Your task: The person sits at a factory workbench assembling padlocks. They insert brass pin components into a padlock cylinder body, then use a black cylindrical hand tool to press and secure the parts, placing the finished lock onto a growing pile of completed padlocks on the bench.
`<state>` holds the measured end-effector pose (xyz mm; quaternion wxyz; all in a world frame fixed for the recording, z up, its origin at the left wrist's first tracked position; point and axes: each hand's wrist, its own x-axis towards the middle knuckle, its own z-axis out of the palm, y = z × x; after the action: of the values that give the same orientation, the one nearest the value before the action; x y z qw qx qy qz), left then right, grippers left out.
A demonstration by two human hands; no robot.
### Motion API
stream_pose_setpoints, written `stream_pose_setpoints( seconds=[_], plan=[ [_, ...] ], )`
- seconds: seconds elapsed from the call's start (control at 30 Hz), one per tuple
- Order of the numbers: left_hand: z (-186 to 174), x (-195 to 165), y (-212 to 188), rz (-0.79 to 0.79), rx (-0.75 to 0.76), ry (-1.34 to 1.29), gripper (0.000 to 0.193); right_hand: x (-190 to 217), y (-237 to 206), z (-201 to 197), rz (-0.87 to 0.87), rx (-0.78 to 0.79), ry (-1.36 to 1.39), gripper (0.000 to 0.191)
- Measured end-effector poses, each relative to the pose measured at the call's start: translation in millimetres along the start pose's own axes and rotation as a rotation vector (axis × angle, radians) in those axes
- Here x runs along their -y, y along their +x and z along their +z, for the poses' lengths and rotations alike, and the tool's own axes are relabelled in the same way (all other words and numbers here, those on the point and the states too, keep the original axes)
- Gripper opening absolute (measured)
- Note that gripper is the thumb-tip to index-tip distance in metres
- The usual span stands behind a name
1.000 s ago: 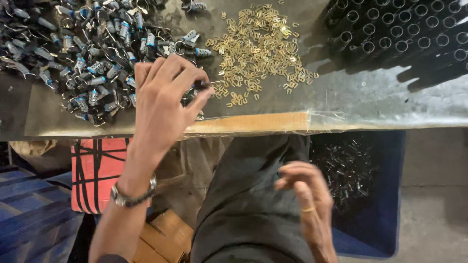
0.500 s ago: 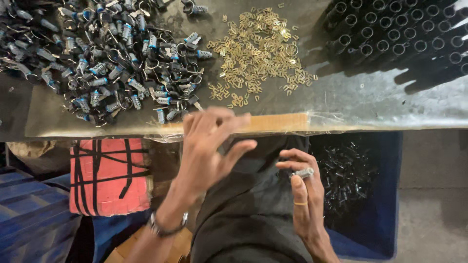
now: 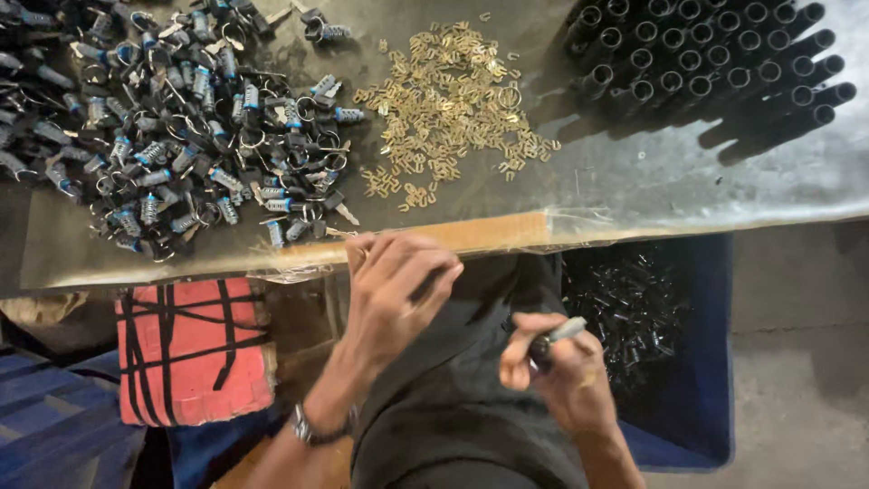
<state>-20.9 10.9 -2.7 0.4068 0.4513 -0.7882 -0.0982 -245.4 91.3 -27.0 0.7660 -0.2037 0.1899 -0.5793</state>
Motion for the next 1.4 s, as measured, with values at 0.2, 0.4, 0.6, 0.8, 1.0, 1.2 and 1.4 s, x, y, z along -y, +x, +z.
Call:
stream_pose_setpoints(
  seconds=[0.2,0.4,0.6,0.8,1.0,1.2,1.4],
  plan=[
    [3,-28,-32,-0.604,-0.077,-0.960,0.011,1,0,-8,0.099,-0.276,-0.864,0.022],
    [10,-38,-37,-0.924,0.135,-1.201,0.013,1,1,2,0.207,-0.278,-0.463,0.031],
    [7,-42,-25,-0.686,0.172,-1.159,0.009,1,-3,15,-0.101,-0.177,-0.993,0.018],
    [7,-44,-23,-0.671,0.122,-1.148,0.008,-4,-2,9,-0.081,-0.240,-0.843,0.022],
    [8,-45,-23,-0.908,0.192,-1.292,0.007,-10,-9,2,0.148,-0.336,-0.555,0.036],
    [11,-48,-19,-0.756,0.199,-1.328,0.006,-16,-14,-6,0.108,-0.332,-0.500,0.043],
    [11,-53,-16,-0.547,0.172,-0.930,0.010,-15,-15,-8,0.156,-0.308,-0.400,0.046]
  ],
)
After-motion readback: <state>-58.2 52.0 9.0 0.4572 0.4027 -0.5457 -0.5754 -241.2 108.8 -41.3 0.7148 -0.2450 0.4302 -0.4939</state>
